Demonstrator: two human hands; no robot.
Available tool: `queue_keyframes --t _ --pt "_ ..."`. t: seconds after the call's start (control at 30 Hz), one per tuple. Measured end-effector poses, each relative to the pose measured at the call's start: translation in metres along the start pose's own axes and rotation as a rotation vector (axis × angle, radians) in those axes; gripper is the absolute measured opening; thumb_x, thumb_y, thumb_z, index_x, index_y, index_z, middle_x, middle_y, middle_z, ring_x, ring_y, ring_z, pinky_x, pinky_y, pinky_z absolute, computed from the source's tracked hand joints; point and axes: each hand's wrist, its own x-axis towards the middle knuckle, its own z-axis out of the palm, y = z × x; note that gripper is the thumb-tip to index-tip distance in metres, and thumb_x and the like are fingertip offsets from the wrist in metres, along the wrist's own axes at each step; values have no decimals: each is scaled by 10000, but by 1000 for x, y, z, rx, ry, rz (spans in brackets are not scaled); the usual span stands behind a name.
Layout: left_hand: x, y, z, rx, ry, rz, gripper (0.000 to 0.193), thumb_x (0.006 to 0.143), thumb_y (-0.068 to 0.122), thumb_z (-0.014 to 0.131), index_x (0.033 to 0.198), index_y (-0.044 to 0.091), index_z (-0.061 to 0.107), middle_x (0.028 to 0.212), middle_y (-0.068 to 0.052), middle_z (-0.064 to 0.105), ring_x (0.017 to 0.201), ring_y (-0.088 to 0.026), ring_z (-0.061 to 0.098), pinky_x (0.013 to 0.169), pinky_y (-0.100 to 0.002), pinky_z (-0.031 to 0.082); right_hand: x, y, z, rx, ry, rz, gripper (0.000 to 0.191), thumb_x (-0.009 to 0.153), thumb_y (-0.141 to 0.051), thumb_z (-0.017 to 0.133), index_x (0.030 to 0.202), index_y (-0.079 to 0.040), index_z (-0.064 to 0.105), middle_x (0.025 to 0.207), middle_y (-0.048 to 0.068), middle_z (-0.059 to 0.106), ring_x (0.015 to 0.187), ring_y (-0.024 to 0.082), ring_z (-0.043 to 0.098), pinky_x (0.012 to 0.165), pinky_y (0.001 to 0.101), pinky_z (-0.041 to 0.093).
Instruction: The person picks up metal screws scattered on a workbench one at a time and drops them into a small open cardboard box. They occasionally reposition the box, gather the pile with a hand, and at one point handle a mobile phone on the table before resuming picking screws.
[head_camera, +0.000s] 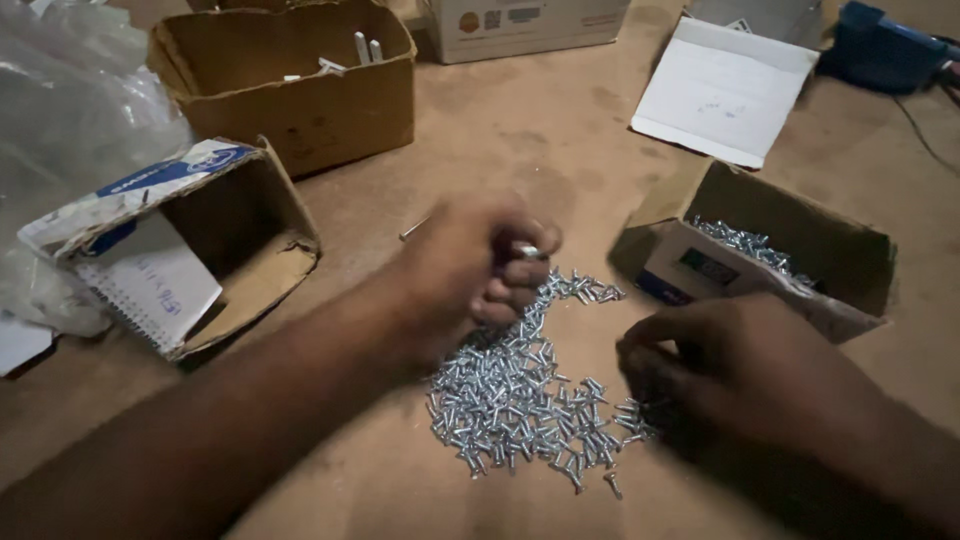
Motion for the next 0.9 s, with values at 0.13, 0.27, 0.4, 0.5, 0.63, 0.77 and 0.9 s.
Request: queue_keyframes --t 0.13,0.27,0.4,0.5,0.63,0.77,0.9 --pt "-5 12 -5 197 156 -42 256 887 283 460 767 69 534 582 25 429 449 -65 300 364 -220 237 -4 -14 -7 -83 82 -118 212 878 -324 765 1072 -256 818 900 12 823 795 156 779 801 319 598" --pt "-15 9 4 631 130 227 271 919 252 562 764 32 600 644 5 489 541 -97 419 463 -277 359 6 -3 5 -21 78 -121 217 889 -341 782 1028 -175 800 885 47 815 766 171 785 791 318 590" --pt "-26 13 16 1523 206 458 257 816 303 677 872 69 768 751 -88 746 663 -206 731 655 -364 577 20 18 11 469 24 -191 179 899 -223 762 979 -63 751 833 56 749 733 177 696 665 340 584" --pt "-34 15 25 1627 154 382 293 809 338 726 979 105 776 891 -117 777 818 -268 761 768 -392 582 25 42 3 913 29 -258 196 885 -49 794 1011 51 683 827 171 667 701 247 599 598 404 509" --pt "-37 16 34 1755 101 287 245 792 291 707 956 125 782 853 -138 762 822 -317 735 770 -443 569 33 84 -13 1181 107 -268 152 895 -46 722 969 73 663 795 173 640 661 258 585 561 409 457" --pt "-37 9 36 1852 124 161 224 774 272 697 938 138 771 856 -134 744 856 -342 714 775 -478 557 42 101 -17 1685 -295 -468 152 904 -144 654 903 2 613 850 166 616 595 220 485 521 397 398" --pt "-35 1 34 1944 89 215 171 815 180 618 886 115 759 849 -155 737 864 -377 703 787 -518 542 31 74 -11 1468 -241 -334 346 956 -312 661 912 31 652 696 104 545 567 219 445 500 388 369"
